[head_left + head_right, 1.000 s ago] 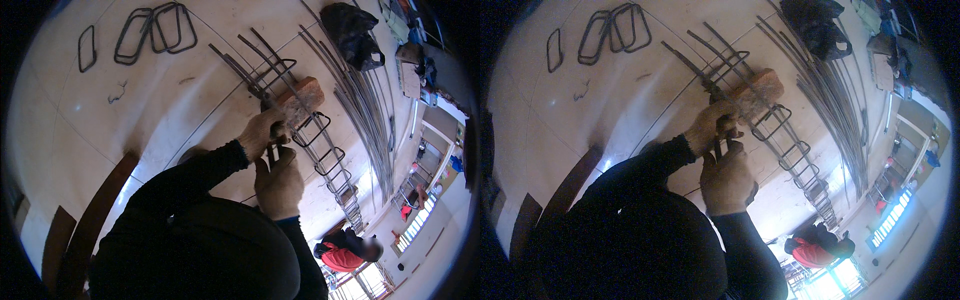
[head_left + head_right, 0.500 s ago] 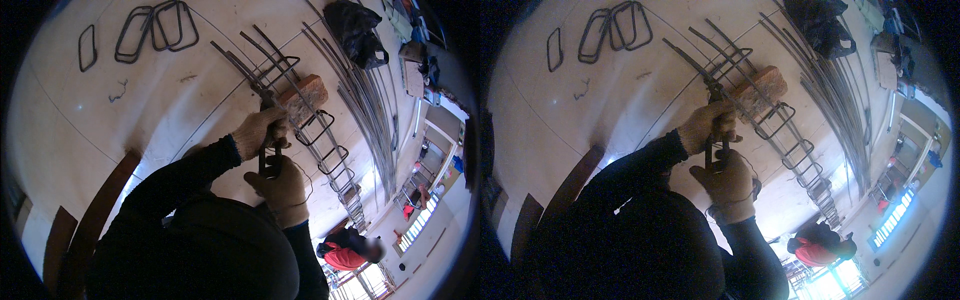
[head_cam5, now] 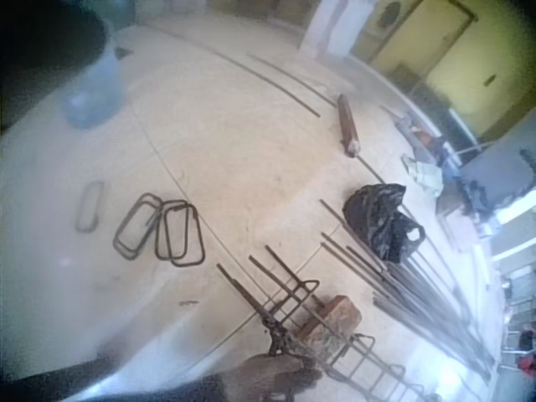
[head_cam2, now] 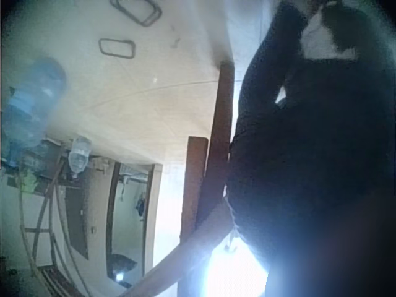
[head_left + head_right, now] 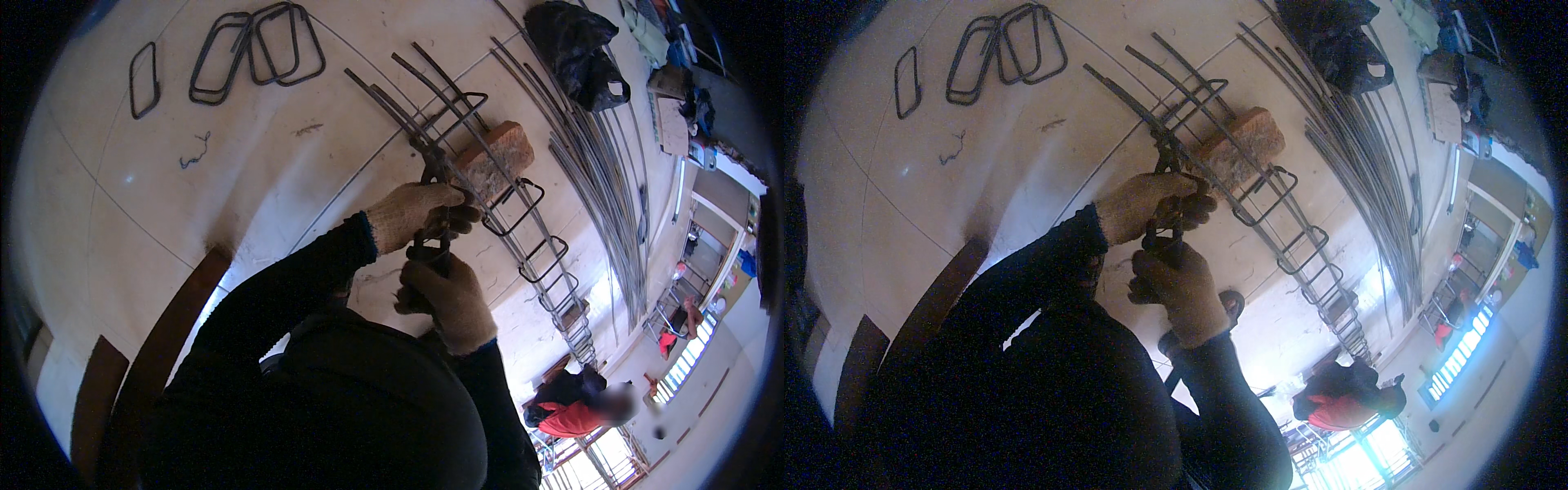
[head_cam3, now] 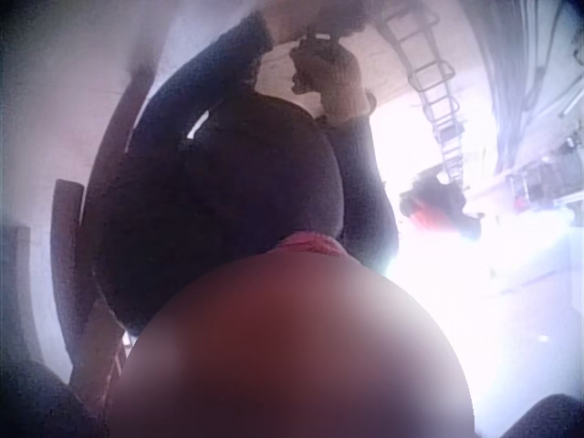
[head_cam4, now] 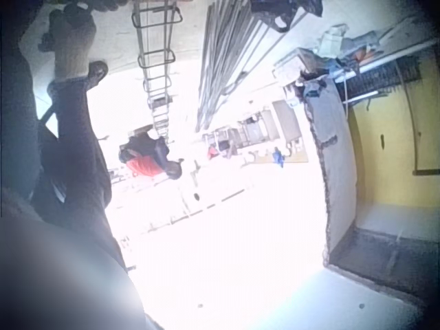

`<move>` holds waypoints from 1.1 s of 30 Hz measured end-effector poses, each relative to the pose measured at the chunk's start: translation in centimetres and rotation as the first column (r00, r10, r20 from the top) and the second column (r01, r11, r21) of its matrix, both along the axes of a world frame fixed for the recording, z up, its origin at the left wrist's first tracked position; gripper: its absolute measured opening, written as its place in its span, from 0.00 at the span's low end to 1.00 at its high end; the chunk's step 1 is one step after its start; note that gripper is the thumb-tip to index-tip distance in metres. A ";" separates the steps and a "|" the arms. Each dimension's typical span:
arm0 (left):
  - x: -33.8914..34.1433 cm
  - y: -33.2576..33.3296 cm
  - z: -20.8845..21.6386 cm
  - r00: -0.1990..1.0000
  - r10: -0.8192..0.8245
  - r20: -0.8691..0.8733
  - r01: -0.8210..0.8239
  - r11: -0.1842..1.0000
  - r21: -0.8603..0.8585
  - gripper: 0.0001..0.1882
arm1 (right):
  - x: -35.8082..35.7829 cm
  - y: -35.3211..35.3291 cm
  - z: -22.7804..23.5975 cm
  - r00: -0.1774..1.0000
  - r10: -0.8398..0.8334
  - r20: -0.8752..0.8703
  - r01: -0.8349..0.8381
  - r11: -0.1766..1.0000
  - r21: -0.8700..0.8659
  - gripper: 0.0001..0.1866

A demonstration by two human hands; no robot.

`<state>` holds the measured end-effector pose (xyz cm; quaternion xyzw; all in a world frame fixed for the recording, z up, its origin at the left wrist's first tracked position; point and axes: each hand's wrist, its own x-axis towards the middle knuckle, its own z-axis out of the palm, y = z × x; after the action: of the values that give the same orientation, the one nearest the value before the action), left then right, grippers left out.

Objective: The person assembles a rebar cage by placing U-shaped rebar stirrups onto longitudinal bars laid on the floor. They use pliers to twist and secure binding wire at each intersection, working along the length of the cage. Another person assists by holding the structure and handing materials.

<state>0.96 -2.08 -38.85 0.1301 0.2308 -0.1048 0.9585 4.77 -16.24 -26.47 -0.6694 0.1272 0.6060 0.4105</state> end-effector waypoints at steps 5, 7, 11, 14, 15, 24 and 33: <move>-0.6 -0.4 -1.0 0.993 0.120 0.000 -0.117 0.965 -0.236 0.22 | 1.3 -1.6 -3.7 0.624 -0.212 -0.752 0.482 0.862 0.157 0.17; -1.1 -0.8 -1.4 0.990 0.104 -0.100 -0.122 0.974 -0.190 0.22 | 0.6 -2.3 -4.7 0.893 -0.150 -0.425 0.226 0.965 0.133 0.17; -2.1 -1.8 -1.8 0.989 0.032 -0.143 -0.018 0.995 0.102 0.23 | -1.9 -2.6 -5.5 0.690 0.491 0.531 -0.425 0.870 -0.252 0.17; -2.6 -2.1 -1.7 0.990 -0.123 -0.063 0.134 0.960 0.247 0.23 | -2.0 -3.0 -5.0 0.798 0.479 0.365 -0.423 0.877 -0.225 0.18; -2.7 -2.2 -1.7 0.989 -0.148 0.004 0.143 0.960 0.240 0.23 | -1.7 -3.4 -4.6 0.891 0.401 0.213 -0.355 0.908 -0.224 0.19; -0.7 -7.2 0.0 0.966 -0.230 -0.117 0.246 0.958 0.147 0.14 | -0.7 -7.1 0.6 0.596 0.453 0.663 -0.183 0.880 -0.437 0.24; 4.3 -10.5 3.5 0.723 -0.669 0.175 0.435 0.637 0.637 0.12 | 2.3 -11.4 8.4 -0.023 0.750 0.661 -0.636 0.499 -0.589 0.10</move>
<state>5.31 -12.58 -35.31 0.4856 -0.0003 -0.2991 0.8214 7.08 -27.64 -18.11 -0.8637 -0.4219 0.2754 0.0126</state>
